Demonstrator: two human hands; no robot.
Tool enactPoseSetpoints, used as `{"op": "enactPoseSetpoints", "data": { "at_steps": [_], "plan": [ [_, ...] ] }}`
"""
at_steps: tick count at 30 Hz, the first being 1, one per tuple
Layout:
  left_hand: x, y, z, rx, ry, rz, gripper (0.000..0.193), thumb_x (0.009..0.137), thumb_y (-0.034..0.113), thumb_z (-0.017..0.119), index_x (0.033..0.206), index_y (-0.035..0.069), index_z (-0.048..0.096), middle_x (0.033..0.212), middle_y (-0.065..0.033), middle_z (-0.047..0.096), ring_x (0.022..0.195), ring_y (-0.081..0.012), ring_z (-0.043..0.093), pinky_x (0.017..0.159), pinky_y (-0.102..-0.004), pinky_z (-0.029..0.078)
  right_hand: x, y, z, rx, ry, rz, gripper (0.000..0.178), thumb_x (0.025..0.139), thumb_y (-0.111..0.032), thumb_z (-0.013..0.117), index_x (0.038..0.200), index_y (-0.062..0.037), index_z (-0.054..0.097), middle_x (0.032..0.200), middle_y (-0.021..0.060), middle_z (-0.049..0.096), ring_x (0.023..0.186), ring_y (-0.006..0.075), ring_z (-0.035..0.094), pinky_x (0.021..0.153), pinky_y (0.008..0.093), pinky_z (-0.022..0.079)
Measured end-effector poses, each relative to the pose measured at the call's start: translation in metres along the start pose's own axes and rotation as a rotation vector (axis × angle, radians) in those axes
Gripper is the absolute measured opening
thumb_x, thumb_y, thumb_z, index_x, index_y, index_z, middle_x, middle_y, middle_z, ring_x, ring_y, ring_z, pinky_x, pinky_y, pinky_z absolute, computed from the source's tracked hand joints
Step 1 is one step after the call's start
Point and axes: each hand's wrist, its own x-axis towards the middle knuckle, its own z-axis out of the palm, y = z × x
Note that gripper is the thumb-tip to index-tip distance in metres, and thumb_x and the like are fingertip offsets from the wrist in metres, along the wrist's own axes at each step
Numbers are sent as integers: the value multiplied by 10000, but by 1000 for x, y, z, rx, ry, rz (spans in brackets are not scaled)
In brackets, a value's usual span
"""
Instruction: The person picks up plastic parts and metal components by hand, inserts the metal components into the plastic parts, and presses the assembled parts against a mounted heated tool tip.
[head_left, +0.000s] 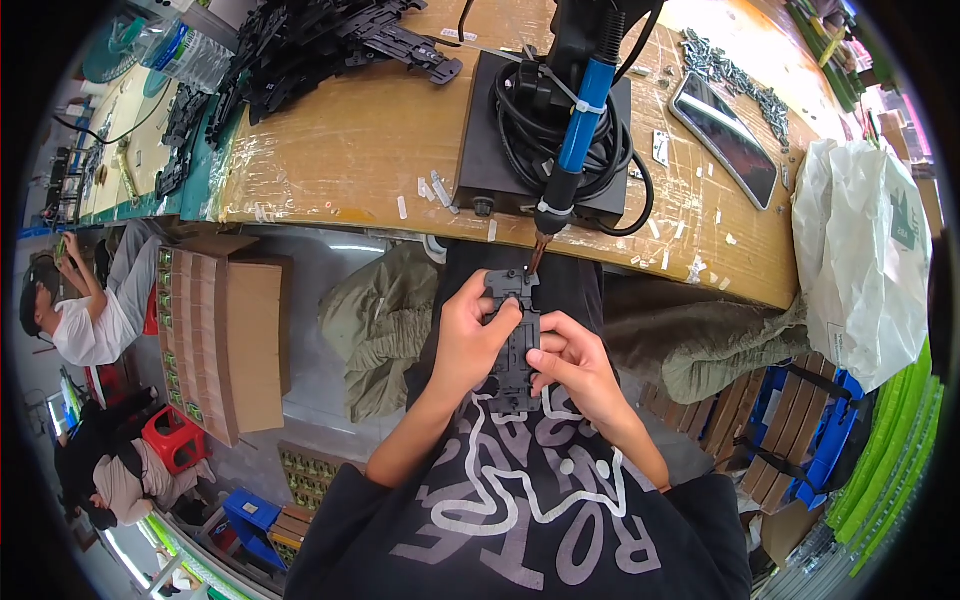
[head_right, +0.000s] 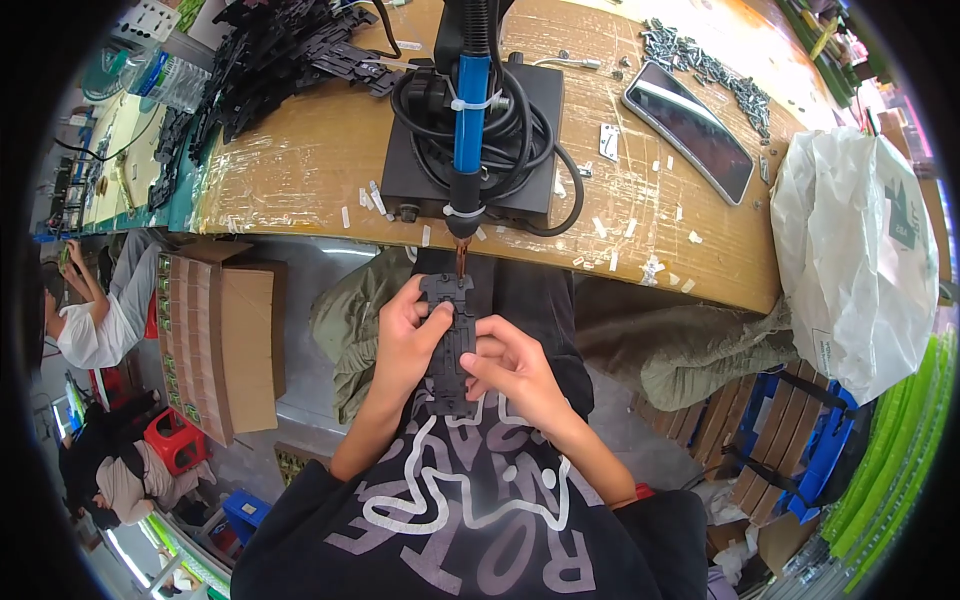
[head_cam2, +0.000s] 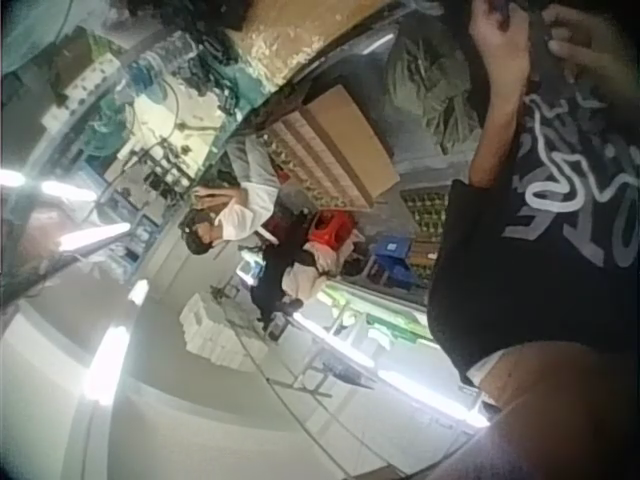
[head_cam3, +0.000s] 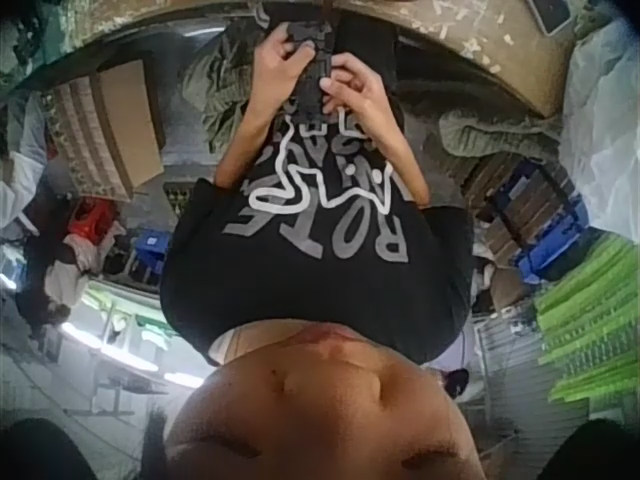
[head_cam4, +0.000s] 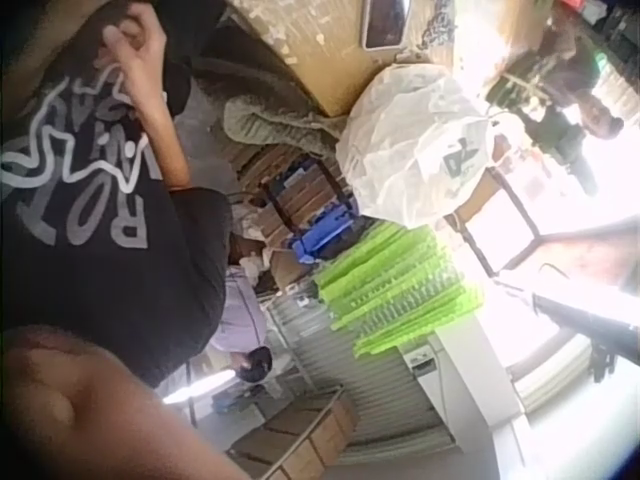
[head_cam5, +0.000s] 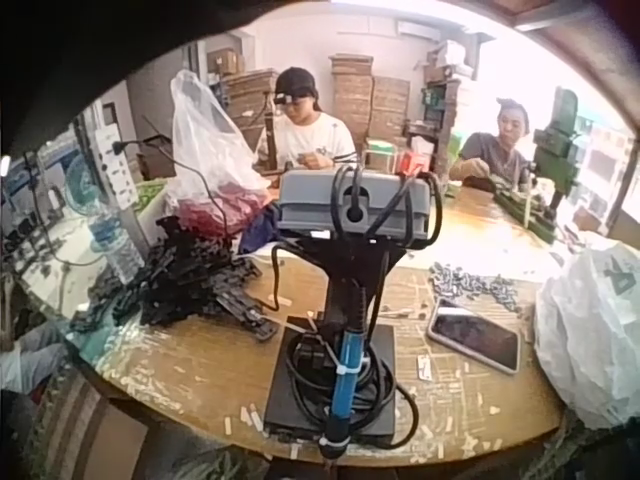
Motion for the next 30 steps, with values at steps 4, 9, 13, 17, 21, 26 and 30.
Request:
{"op": "enactPoseSetpoints", "data": {
  "at_steps": [4,9,13,17,21,26,30],
  "plan": [
    [-3,-9,-5,-16,-17,-35,132,778,-10,483,908,-20,508,735,-22,570,623,-32,504,531,-175,395,-2,7,-2,32,-14,27,205,804,-35,532,993,0,460,837,73,594,655,99,561,540,219,483],
    [-10,-16,-7,-9,-81,-50,218,789,-16,437,982,-30,538,814,-35,584,683,-44,522,595,-187,424,-6,14,-3,42,-6,58,204,796,-28,543,979,1,460,813,70,587,634,110,559,547,227,488],
    [-11,-27,-4,49,-92,32,196,801,-4,442,983,-28,512,817,-30,572,685,-45,515,594,-187,420,-8,20,-11,-86,43,2,160,790,-26,540,930,-8,463,721,32,550,592,86,536,518,213,462],
    [-9,-35,-7,427,-275,-57,340,828,172,550,1085,18,390,685,-52,574,615,-92,536,551,-229,422,-19,30,-34,-329,312,-35,107,760,-25,544,840,-15,474,570,-17,449,501,48,460,453,193,384],
    [-14,-26,-55,360,-66,-109,328,838,152,522,1131,54,411,686,-21,557,499,-48,458,424,-169,350,-51,67,-101,-781,1016,-602,102,757,-22,536,803,-21,444,619,17,425,524,46,387,453,198,328],
    [-12,3,-114,408,471,-53,195,869,180,461,1018,64,507,577,14,493,435,-13,364,373,-151,268,-120,64,-214,-466,1930,-1090,160,840,-96,502,937,-21,399,743,41,448,598,99,438,478,208,365],
    [1,38,-127,378,568,108,199,873,193,463,1026,76,513,586,16,487,442,-11,365,378,-151,269,-140,53,-271,-457,1881,-994,256,862,-162,499,1033,-5,391,833,80,481,655,127,481,526,232,404]
  ]
}}
